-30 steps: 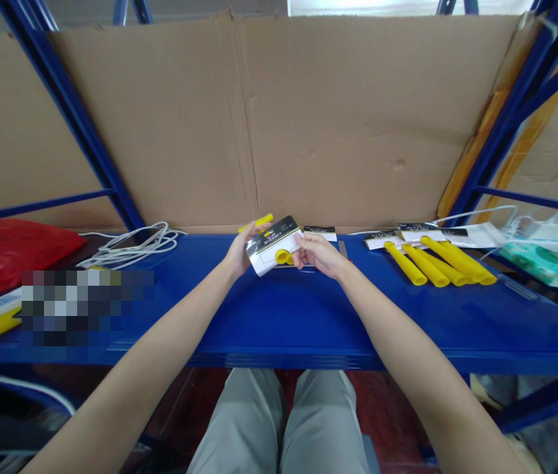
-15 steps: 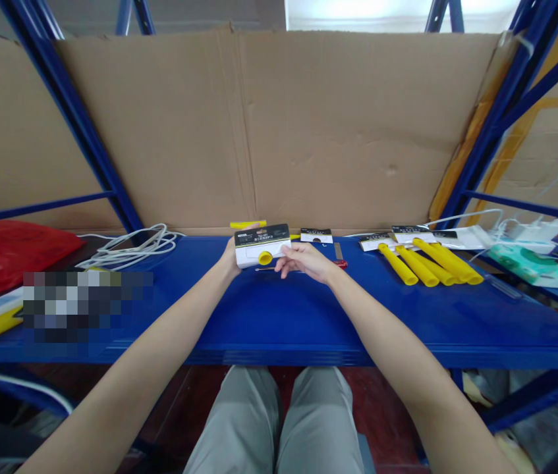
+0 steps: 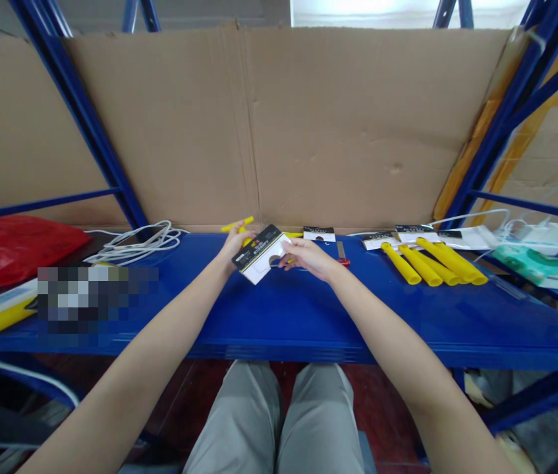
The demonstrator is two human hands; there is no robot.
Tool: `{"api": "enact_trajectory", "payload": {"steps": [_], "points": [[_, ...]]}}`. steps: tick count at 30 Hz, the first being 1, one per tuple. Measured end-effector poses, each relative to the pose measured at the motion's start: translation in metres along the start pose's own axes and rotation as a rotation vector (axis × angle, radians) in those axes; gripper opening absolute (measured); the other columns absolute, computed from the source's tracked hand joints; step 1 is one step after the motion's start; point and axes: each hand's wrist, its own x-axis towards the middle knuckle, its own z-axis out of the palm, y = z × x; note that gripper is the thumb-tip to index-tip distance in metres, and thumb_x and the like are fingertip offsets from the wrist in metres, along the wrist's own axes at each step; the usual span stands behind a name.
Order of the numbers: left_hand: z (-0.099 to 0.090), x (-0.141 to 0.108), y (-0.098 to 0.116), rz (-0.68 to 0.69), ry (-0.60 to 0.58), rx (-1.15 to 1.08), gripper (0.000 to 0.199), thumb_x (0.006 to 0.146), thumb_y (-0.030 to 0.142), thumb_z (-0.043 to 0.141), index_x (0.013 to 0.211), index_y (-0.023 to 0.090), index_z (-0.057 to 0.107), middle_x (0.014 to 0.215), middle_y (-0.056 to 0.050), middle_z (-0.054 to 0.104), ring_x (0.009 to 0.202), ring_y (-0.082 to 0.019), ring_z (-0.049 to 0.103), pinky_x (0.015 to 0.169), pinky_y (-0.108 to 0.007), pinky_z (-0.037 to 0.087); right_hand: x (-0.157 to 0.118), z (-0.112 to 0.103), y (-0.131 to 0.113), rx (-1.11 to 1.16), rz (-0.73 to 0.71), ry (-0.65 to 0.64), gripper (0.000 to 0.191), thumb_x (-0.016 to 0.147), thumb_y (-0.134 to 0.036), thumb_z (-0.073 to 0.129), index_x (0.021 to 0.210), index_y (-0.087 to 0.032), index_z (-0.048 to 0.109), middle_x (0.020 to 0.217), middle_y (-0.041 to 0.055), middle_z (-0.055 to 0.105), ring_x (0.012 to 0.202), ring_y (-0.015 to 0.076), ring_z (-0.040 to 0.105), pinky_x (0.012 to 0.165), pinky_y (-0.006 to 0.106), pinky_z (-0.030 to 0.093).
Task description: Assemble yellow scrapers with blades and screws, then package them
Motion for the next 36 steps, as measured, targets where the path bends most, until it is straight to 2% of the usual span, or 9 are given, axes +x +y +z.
{"api": "enact_trajectory", "payload": {"steps": [3,7,11,15,20,24,26,30,36], "points": [[0.002,-0.003,0.003,-0.014,0.118,0.017,0.056,0.060,0.009,0.057,0.112,0.026,0.045,0.077,0.003,0.056,0.050,-0.009,0.051,0.050,-0.022,0.041,0.004,-0.021,-0.006,-0.020,-0.055,0.258,0.016,0.077,-0.032,0.061,0.082,-0.018,0.053,0.072,0.0013,0.064,0.056,0.0101,0.060,0.056,0.025,0.048],[0.007,-0.008,0.001,-0.039,0.176,0.052,0.048,0.060,0.008,0.055,0.104,0.025,0.047,0.068,0.006,0.052,0.047,-0.009,0.049,0.048,-0.021,0.039,0.009,-0.059,-0.014,-0.055,-0.194,0.746,0.024,0.072,-0.018,0.061,0.090,-0.023,0.046,0.063,-0.0073,0.056,0.045,0.0076,0.053,0.048,0.021,0.045],[0.013,-0.014,-0.006,-0.043,0.145,0.121,0.043,0.063,0.007,0.053,0.103,0.023,0.048,0.067,0.005,0.052,0.046,-0.010,0.049,0.047,-0.021,0.038,0.018,-0.083,-0.018,-0.113,-0.117,0.974,0.016,0.072,-0.007,0.056,0.074,-0.020,0.046,0.059,-0.0062,0.052,0.043,0.0047,0.051,0.044,0.017,0.041],[0.019,-0.019,-0.009,-0.064,0.101,0.191,0.045,0.064,0.007,0.054,0.105,0.023,0.049,0.070,0.003,0.055,0.047,-0.011,0.051,0.049,-0.023,0.039,0.034,-0.094,-0.017,-0.263,0.080,0.972,0.018,0.069,-0.005,0.062,0.066,-0.017,0.049,0.057,-0.0028,0.054,0.047,0.0063,0.054,0.045,0.017,0.040],[0.022,-0.022,-0.009,-0.080,0.078,0.196,0.044,0.065,0.008,0.054,0.107,0.022,0.050,0.068,0.003,0.055,0.048,-0.012,0.051,0.050,-0.024,0.040,0.056,-0.104,-0.007,-0.399,0.168,0.973,0.020,0.065,-0.012,0.070,0.067,-0.017,0.050,0.055,-0.0016,0.056,0.048,0.0099,0.054,0.045,0.021,0.038],[0.024,-0.022,-0.010,-0.093,0.071,0.213,0.044,0.066,0.007,0.052,0.107,0.022,0.049,0.069,0.003,0.054,0.046,-0.010,0.049,0.047,-0.023,0.040,0.066,-0.111,0.009,-0.528,0.236,0.919,0.018,0.063,-0.015,0.071,0.074,-0.014,0.057,0.065,0.0041,0.063,0.064,0.0165,0.062,0.053,0.025,0.042],[0.025,-0.023,-0.011,-0.101,0.064,0.224,0.044,0.067,0.007,0.052,0.109,0.021,0.048,0.071,0.003,0.054,0.045,-0.009,0.048,0.046,-0.022,0.040,0.068,-0.115,0.015,-0.766,0.258,0.838,0.023,0.064,-0.019,0.072,0.084,-0.013,0.061,0.078,0.0084,0.067,0.080,0.0205,0.063,0.063,0.027,0.045],[0.030,-0.028,-0.010,-0.118,0.033,0.252,0.047,0.068,0.008,0.051,0.113,0.019,0.046,0.073,0.002,0.054,0.045,-0.007,0.048,0.043,-0.019,0.038,0.068,-0.118,0.018,-1.499,0.371,0.542,0.034,0.078,-0.035,0.059,0.106,-0.016,0.062,0.108,0.0145,0.065,0.103,0.0255,0.059,0.081,0.033,0.045],[0.034,-0.036,-0.006,-0.145,-0.004,0.271,0.050,0.069,0.008,0.050,0.118,0.018,0.045,0.074,0.001,0.056,0.043,-0.008,0.049,0.043,-0.021,0.038,0.069,-0.116,0.016,-1.617,0.537,0.467,0.037,0.082,-0.024,0.048,0.113,-0.008,0.061,0.112,0.0199,0.062,0.104,0.0266,0.059,0.083,0.032,0.045]]}}
